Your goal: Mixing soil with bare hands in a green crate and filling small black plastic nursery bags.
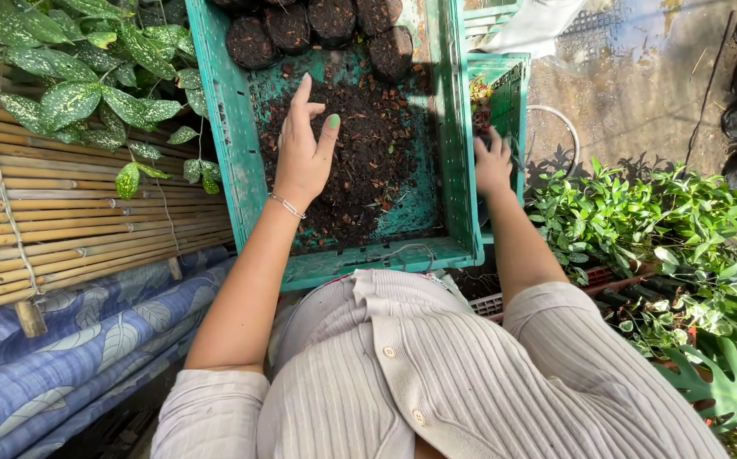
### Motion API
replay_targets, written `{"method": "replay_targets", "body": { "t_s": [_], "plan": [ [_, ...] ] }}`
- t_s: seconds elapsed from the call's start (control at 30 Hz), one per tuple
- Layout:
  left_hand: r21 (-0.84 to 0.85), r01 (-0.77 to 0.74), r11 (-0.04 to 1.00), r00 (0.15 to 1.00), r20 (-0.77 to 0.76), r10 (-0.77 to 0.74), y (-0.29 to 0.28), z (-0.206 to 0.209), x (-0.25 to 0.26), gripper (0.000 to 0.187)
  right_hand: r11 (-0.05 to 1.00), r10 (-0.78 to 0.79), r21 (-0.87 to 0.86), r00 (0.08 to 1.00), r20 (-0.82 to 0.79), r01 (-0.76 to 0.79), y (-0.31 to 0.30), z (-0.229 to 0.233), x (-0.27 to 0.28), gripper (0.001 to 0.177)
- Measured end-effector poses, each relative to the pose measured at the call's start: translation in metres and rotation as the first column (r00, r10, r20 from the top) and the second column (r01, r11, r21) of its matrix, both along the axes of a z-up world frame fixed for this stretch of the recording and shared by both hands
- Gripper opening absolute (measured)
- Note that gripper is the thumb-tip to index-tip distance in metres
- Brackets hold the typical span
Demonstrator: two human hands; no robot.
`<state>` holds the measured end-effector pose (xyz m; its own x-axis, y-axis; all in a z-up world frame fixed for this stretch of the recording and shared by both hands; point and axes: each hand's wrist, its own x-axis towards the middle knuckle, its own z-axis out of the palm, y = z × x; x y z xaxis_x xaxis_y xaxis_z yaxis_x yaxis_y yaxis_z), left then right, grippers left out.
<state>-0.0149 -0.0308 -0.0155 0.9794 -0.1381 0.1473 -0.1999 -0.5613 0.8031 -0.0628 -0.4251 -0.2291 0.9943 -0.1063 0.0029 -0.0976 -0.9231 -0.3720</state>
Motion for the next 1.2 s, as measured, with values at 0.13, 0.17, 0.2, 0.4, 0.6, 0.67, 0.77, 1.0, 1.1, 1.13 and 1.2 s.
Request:
{"method": "replay_targets", "body": {
  "t_s": [0.13, 0.17, 0.2, 0.4, 0.6, 0.67, 0.77, 1.0, 1.1, 1.13, 1.2],
  "plan": [
    [0.0, -0.011, 1.0, 1.0, 0.001, 0.011, 0.008, -0.008, -0.002, 0.07, 0.981, -0.147, 0.065, 0.92, -0.364, 0.183, -0.006, -0.026, -0.013, 0.043],
    [-0.022, -0.02, 1.0, 0.999, -0.026, 0.019, 0.009, -0.008, -0.002, 0.07, 0.97, -0.137, 0.141, 0.923, -0.36, 0.199, -0.017, -0.043, -0.018, 0.047],
    [-0.044, -0.027, 0.999, 0.998, -0.052, 0.025, 0.01, -0.007, -0.001, 0.071, 0.952, -0.13, 0.216, 0.927, -0.353, 0.215, -0.028, -0.061, -0.022, 0.051],
    [-0.054, -0.012, 0.998, 0.997, -0.079, 0.008, 0.008, -0.015, 0.001, 0.069, 0.849, -0.183, 0.409, 0.912, -0.367, 0.335, -0.078, -0.08, -0.027, 0.043],
    [-0.031, 0.023, 0.999, 0.995, -0.097, -0.026, 0.004, -0.02, 0.004, 0.065, 0.853, -0.255, 0.496, 0.96, 0.119, 0.165, -0.079, 0.033, -0.021, 0.039],
    [-0.025, 0.027, 0.999, 0.995, -0.096, -0.029, 0.004, -0.017, 0.003, 0.064, 0.835, -0.26, 0.521, 0.961, 0.096, 0.174, -0.063, 0.072, -0.037, 0.04],
    [-0.012, 0.027, 1.0, 0.995, -0.097, -0.028, 0.005, -0.014, 0.002, 0.063, 0.87, -0.199, 0.476, 0.976, 0.092, 0.133, -0.038, 0.091, -0.061, 0.043],
    [0.02, 0.03, 0.999, 0.994, -0.107, -0.028, 0.015, -0.016, -0.003, 0.061, 0.879, 0.297, 0.437, 0.935, -0.195, -0.189, 0.016, 0.031, -0.099, 0.037],
    [0.046, 0.039, 0.998, 0.992, -0.121, -0.033, 0.017, -0.01, -0.006, 0.061, 0.977, 0.152, 0.202, 0.897, -0.415, -0.072, -0.009, -0.041, -0.091, 0.031],
    [0.049, 0.037, 0.998, 0.992, -0.12, -0.031, 0.017, -0.011, -0.007, 0.061, 0.976, 0.155, 0.204, 0.897, -0.413, -0.074, -0.012, -0.058, -0.087, 0.031],
    [0.057, 0.043, 0.997, 0.992, -0.125, -0.035, 0.017, -0.011, -0.009, 0.059, 0.994, 0.008, 0.097, 0.835, -0.55, 0.055, -0.017, -0.091, -0.08, 0.044]
  ]
}}
